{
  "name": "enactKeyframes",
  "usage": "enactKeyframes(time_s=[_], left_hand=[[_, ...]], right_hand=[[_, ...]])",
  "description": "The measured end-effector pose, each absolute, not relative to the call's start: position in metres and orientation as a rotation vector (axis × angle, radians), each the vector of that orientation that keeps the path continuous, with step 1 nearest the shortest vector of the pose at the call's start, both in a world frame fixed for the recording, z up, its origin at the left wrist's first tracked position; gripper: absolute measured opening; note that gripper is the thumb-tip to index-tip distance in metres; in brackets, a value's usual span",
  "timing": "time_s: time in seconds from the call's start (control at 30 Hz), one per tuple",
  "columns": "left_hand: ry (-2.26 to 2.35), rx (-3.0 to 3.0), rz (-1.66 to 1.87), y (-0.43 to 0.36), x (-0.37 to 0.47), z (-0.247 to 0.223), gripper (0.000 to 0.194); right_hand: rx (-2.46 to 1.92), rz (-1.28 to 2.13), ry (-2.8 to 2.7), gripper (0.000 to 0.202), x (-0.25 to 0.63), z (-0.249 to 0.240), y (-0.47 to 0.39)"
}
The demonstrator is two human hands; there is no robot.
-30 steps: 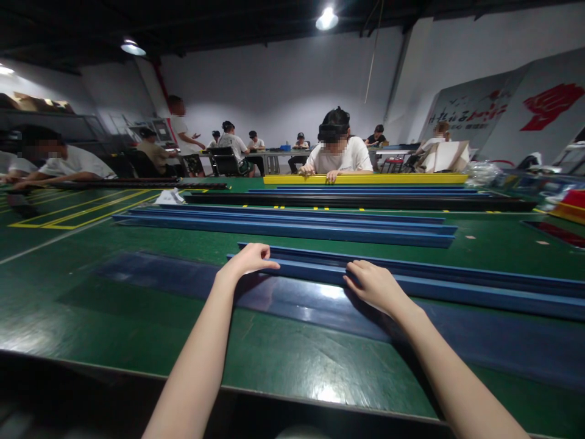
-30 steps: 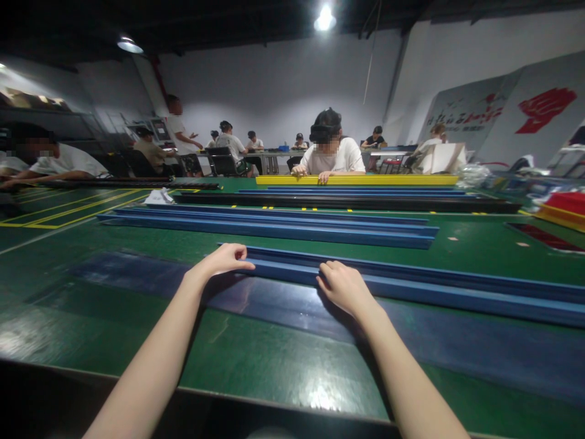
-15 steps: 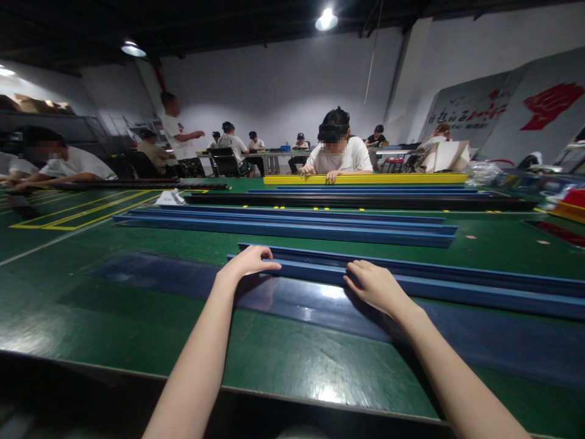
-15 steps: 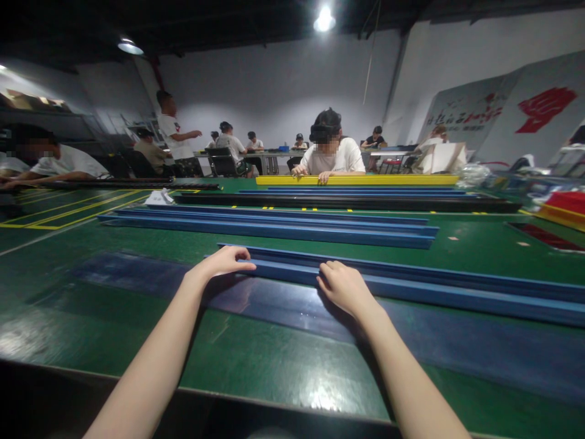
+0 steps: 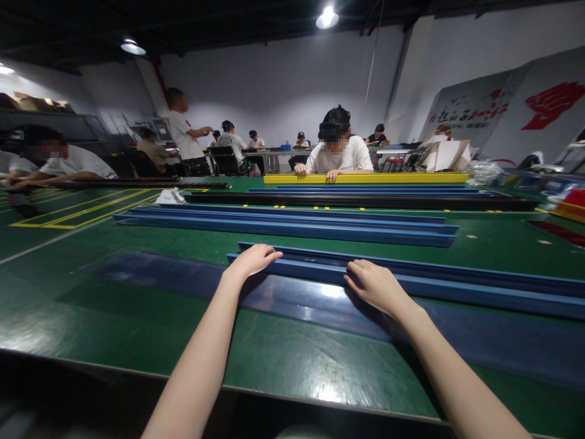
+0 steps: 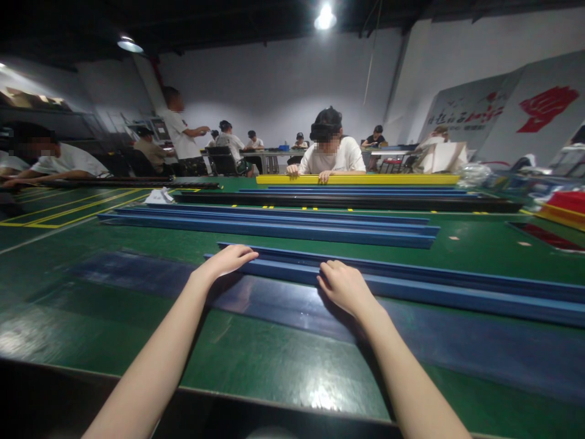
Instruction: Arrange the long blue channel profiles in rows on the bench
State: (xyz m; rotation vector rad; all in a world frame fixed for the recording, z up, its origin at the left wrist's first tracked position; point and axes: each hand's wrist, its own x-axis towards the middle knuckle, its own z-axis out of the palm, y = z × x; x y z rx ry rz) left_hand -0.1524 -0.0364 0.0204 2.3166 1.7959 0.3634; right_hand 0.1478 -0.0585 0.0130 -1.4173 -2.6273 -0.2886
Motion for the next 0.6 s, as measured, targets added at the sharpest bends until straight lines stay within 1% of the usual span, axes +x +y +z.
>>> enactKeyframes(time_s=[0.37, 0.6], left_hand=[[1.866, 2.39, 0.36, -0.0377, -0.1538, 0.0227, 0.043], [1.828, 2.445, 0.39, -0.0373, -0.1466, 0.022, 0.038]], right_hand=[[-1.49, -0.219, -2.641, 0.028, 0.1481, 0.0119, -0.0578], [-1.468, -0.206, -2.628, 0.029, 0.1478, 0.0101, -0.057]])
